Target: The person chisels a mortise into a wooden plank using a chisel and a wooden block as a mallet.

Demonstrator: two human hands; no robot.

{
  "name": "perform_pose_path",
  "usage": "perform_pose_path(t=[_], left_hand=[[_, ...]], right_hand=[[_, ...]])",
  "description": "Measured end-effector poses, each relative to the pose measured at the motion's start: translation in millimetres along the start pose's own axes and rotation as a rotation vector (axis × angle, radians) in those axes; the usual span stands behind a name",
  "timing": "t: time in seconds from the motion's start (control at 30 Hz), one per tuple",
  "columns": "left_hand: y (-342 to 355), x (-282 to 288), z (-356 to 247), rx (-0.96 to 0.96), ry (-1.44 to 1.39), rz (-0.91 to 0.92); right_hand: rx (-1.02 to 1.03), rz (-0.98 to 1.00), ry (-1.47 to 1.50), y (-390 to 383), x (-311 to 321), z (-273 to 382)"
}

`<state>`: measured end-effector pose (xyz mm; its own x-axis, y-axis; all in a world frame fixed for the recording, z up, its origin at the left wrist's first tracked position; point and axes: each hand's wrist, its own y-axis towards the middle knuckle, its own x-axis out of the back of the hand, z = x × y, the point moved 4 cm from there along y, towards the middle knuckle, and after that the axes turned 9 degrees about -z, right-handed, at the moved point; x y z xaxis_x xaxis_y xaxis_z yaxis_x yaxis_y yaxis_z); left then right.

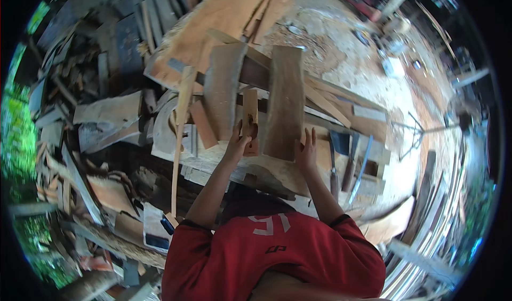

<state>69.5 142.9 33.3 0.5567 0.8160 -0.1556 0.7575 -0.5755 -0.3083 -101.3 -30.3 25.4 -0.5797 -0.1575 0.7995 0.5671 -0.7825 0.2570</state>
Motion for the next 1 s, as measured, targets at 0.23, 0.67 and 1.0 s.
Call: perform_pose_path(t=[0.23, 0.67, 1.0], left_hand=[[-17.7, -51.0, 24.2, 0.149, 0.038, 0.063], [-37.4, -97.2, 18.1, -0.524, 1.069, -0.079], [-44.6, -85.9, 26.4, -0.708, 1.126, 0.001]], right_hand=[[-0.219, -0.155, 0.038, -40.8, 54.2, -79.6], [-0.317, -0.173, 0.097, -87.6, 76.7, -96.7], [-0.344, -0.145, 0.107, -100.4, 78.2, -114.9]])
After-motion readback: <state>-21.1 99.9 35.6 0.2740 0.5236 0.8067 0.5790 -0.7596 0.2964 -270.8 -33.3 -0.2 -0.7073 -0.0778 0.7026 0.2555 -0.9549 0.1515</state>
